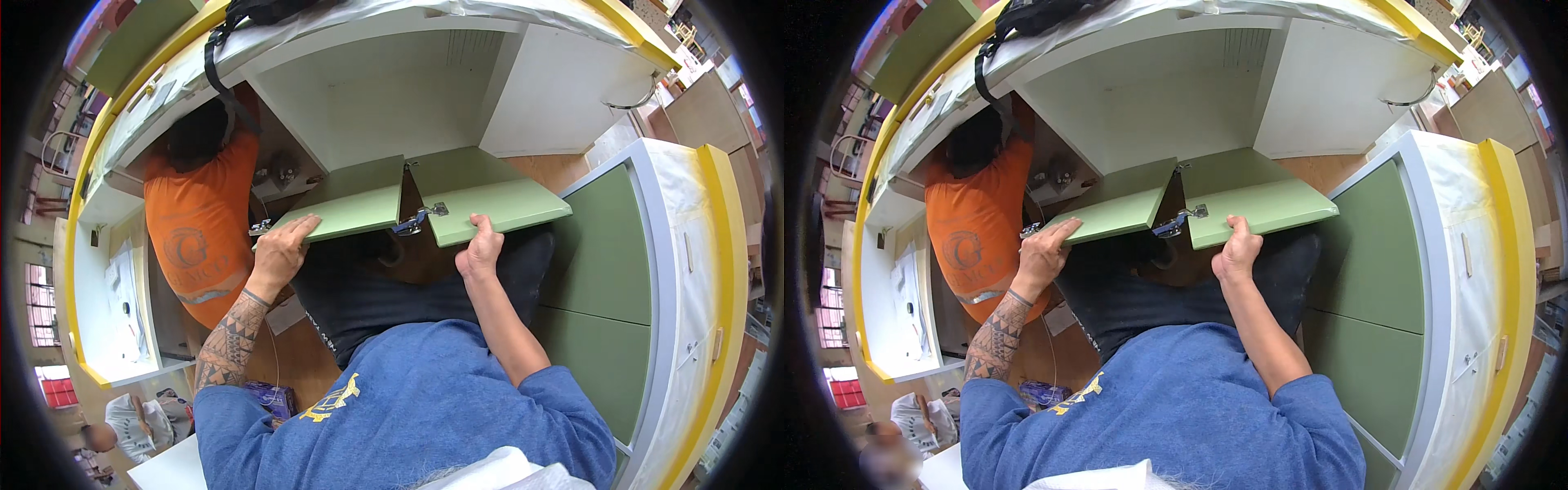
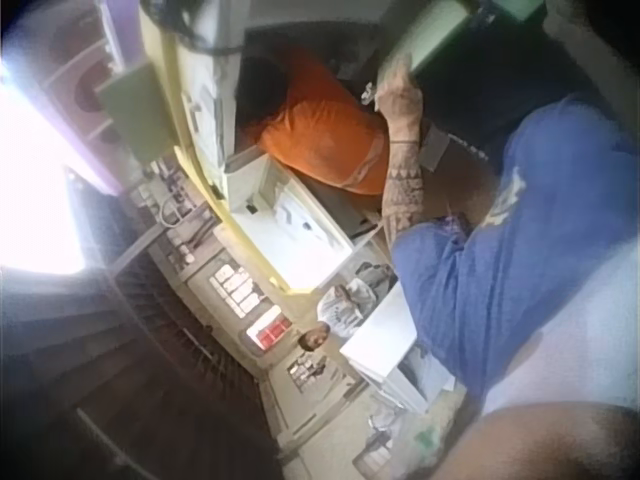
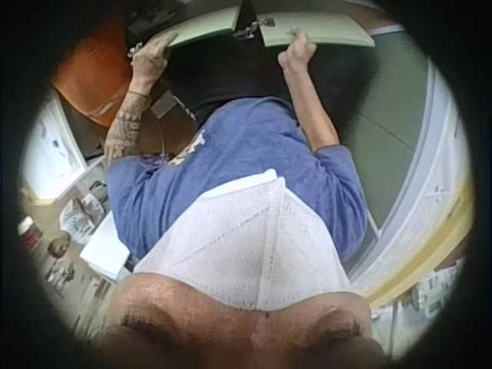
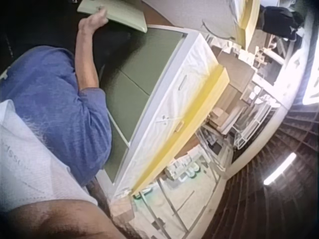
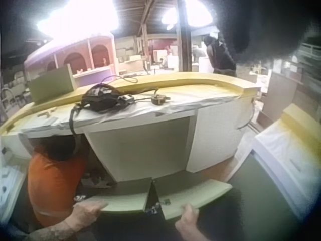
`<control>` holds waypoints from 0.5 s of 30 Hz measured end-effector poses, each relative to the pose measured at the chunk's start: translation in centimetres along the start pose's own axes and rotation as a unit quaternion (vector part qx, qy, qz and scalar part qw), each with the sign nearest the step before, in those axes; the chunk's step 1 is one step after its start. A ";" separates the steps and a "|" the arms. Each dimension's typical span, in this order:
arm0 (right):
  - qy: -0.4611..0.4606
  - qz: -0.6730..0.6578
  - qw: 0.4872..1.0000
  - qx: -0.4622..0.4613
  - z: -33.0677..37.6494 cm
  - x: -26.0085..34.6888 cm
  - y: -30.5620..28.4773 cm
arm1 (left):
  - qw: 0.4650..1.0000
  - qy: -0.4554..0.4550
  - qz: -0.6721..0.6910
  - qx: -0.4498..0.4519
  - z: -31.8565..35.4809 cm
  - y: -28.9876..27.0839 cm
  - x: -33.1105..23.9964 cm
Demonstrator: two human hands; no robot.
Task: The person installs doors onto a wooden cabinet, measuring the cabinet opening, positioning the green door panels, and using a power drill to secure the hinges.
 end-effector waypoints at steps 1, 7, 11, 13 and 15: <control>0.000 -0.003 1.000 -0.002 0.2 -0.2 0.2 | 1.000 0.003 -0.002 0.001 -0.3 -0.1 -0.2; -0.007 0.002 1.000 -0.027 0.8 -0.5 0.0 | 1.000 -0.003 -0.006 0.019 -3.3 -1.0 -0.9; 0.004 0.015 1.000 -0.014 1.1 -0.6 -0.4 | 0.999 -0.001 -0.017 0.027 -5.8 -1.6 -1.4; 0.006 0.022 1.000 -0.010 1.1 -0.7 -0.5 | 0.998 -0.011 -0.034 0.045 -7.3 -1.6 -1.6; 0.005 0.018 1.000 -0.008 0.8 -0.9 -0.7 | 0.997 -0.013 -0.047 0.064 -9.3 -1.9 -1.7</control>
Point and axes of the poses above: each hand's wrist, its own z-axis away from the middle knuckle, its own y-axis out of the palm, x = y × z, the point moved 9 cm from there along -z, towards the middle knuckle, and after that the axes turned 12 degrees about -y, right-handed, at the moved point
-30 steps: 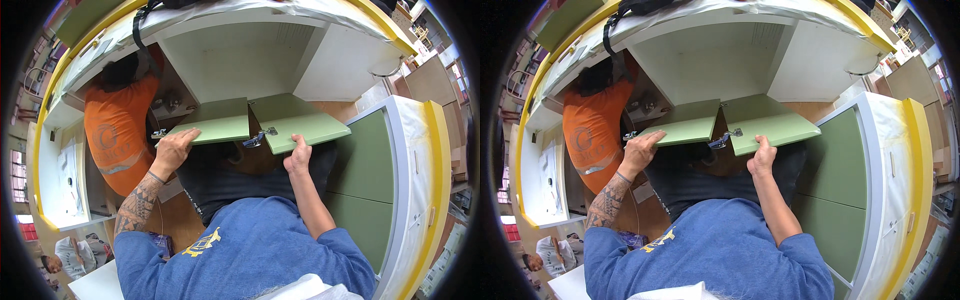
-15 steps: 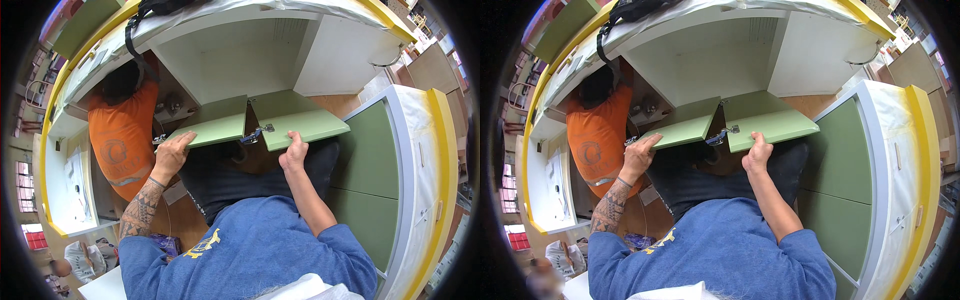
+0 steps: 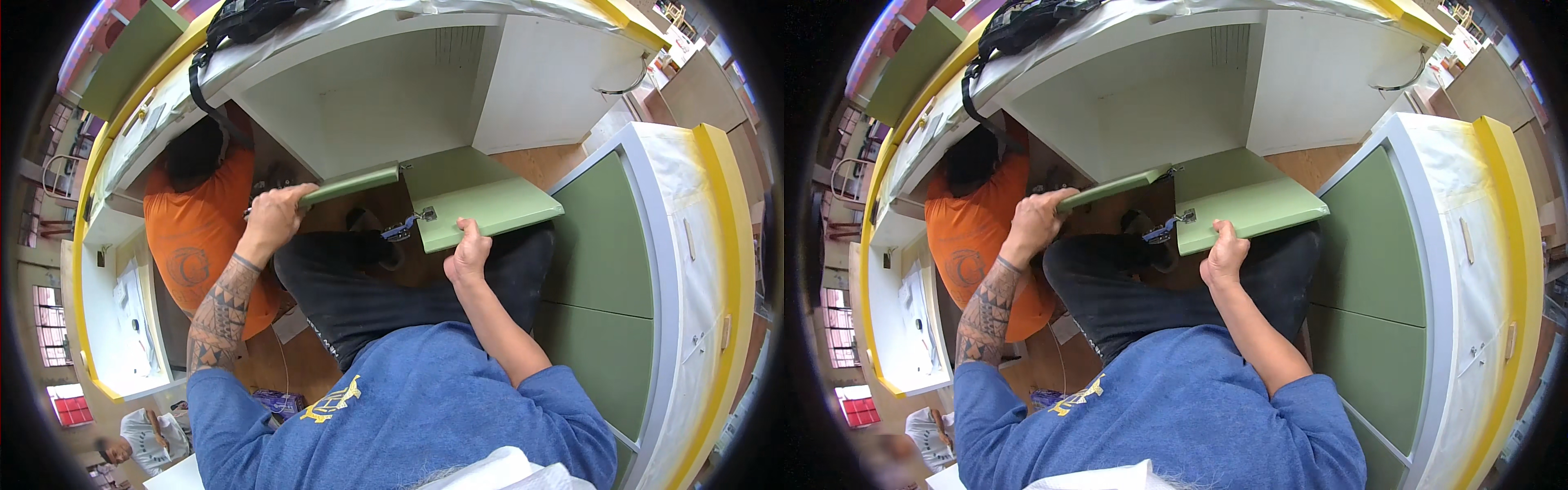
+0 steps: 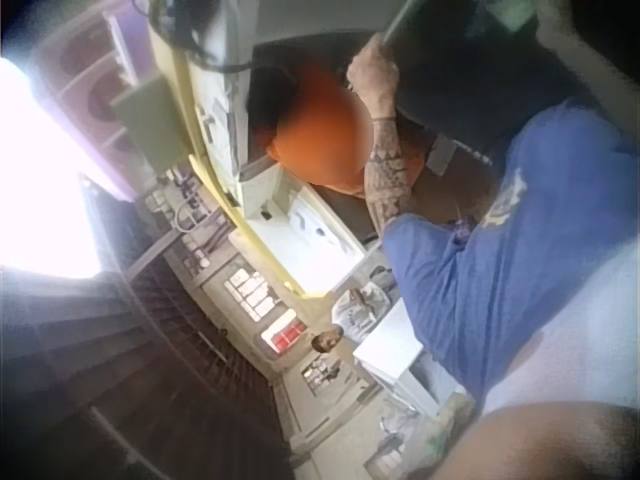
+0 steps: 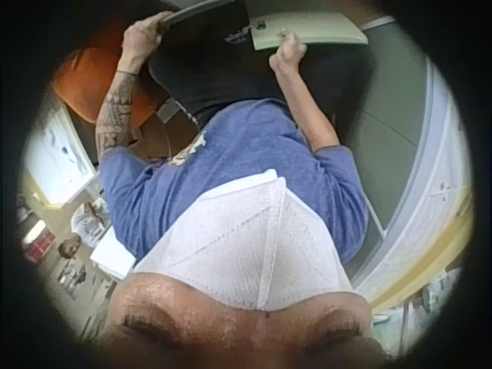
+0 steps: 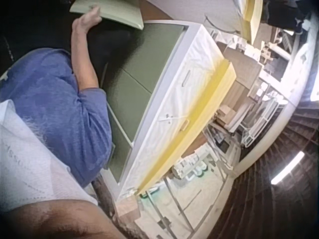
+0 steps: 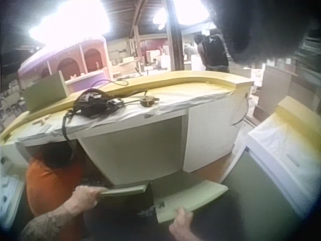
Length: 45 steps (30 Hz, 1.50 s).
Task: The person installs doors onto a wooden cabinet, measuring the cabinet opening, positioning the green door panels, and using a power drill to secure the hinges.
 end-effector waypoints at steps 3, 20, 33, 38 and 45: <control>0.001 0.002 1.000 -0.009 0.3 0.4 0.1 | 1.000 -0.011 0.000 0.019 -2.9 -0.9 0.6; -0.016 -0.003 1.000 -0.022 -0.7 0.3 0.1 | 0.998 -0.018 -0.001 0.053 -8.6 -3.0 2.7; -0.003 0.014 1.000 -0.005 -1.4 1.1 1.3 | 0.998 -0.022 -0.036 0.051 -10.8 -3.3 3.8; -0.015 0.011 1.000 -0.008 -1.6 0.8 1.1 | 0.995 -0.051 -0.025 0.085 -11.6 -3.2 4.8; -0.032 0.030 0.999 -0.022 -1.6 0.9 1.0 | 0.997 -0.019 -0.016 0.079 -11.7 -3.7 3.7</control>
Point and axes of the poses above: each hand's wrist, its own z-axis away from the middle knuckle, its own y-axis out of the palm, x = y × z, the point moved 9 cm from there along -z, towards the middle knuckle, and after that the axes turned 12 degrees about -y, right-handed, at the moved point
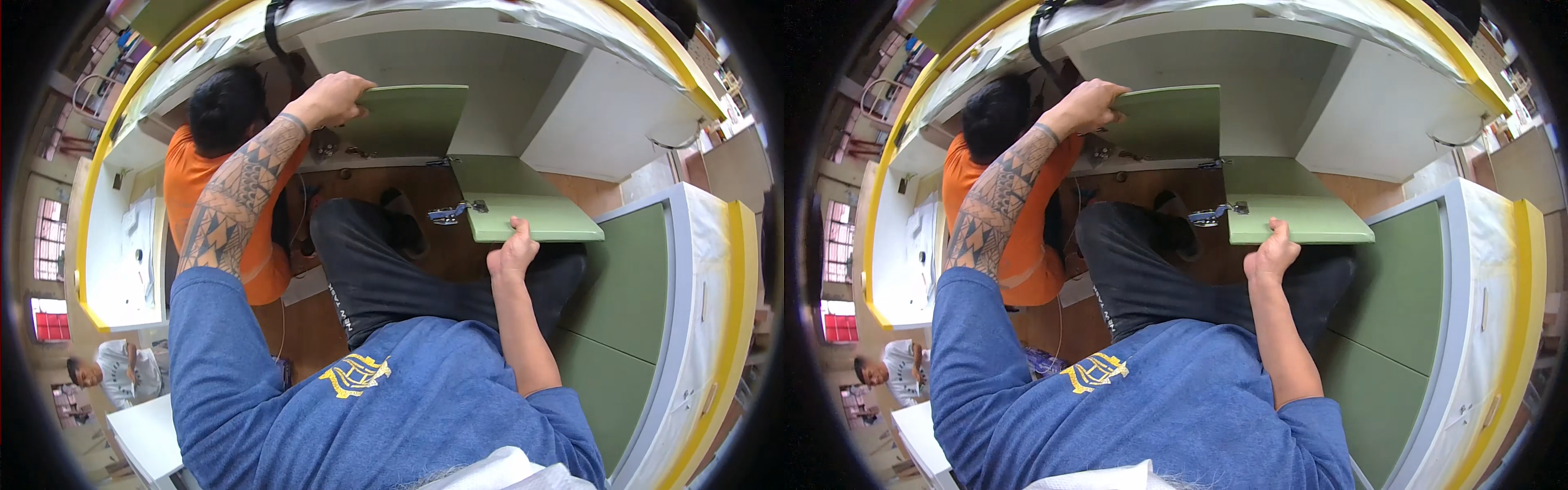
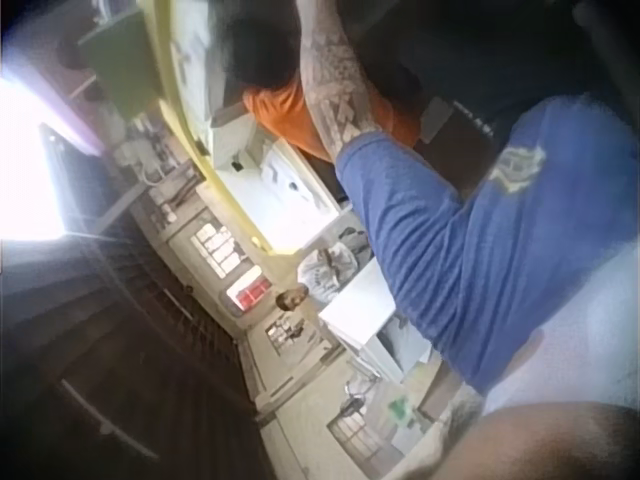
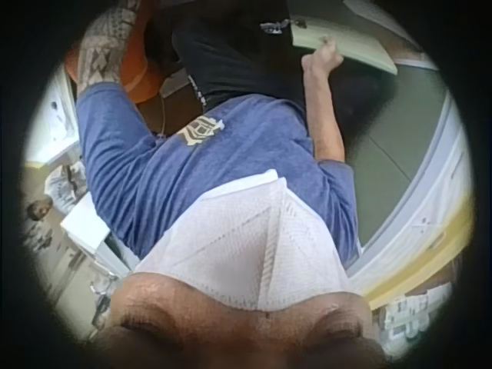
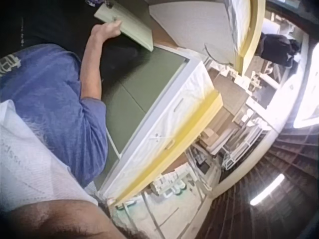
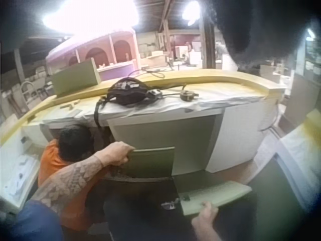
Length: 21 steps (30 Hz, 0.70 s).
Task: The person installs doors onto a wooden cabinet, measuring the cabinet opening, positioning the green door panels, and using a power drill to secure the hinges.
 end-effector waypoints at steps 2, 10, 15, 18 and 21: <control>0.004 -0.002 1.000 -0.005 -0.1 -0.1 0.0 | 1.000 0.018 -0.006 -0.009 -0.2 -0.1 -0.2; 0.015 -0.017 1.000 -0.003 -0.2 -0.3 0.1 | 1.000 -0.016 0.008 0.016 -0.6 -0.4 0.0; 0.009 0.003 1.000 0.009 0.2 0.3 -0.3 | 1.000 -0.018 -0.001 0.008 -0.5 -0.5 0.0; 0.020 -0.005 1.000 0.005 0.6 0.4 -0.3 | 1.000 -0.019 -0.001 0.002 -0.3 -0.7 -0.1; 0.031 -0.004 1.000 -0.003 0.8 0.5 -0.3 | 0.999 -0.034 0.002 0.009 -0.3 -0.6 0.0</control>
Point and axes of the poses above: each hand's wrist, its own z-axis away from the middle knuckle, its own y-axis out of the palm, x = y × z, the point moved 9 cm from there along -z, towards the middle knuckle, and after that the axes turned 12 degrees about -y, right-handed, at the moved point
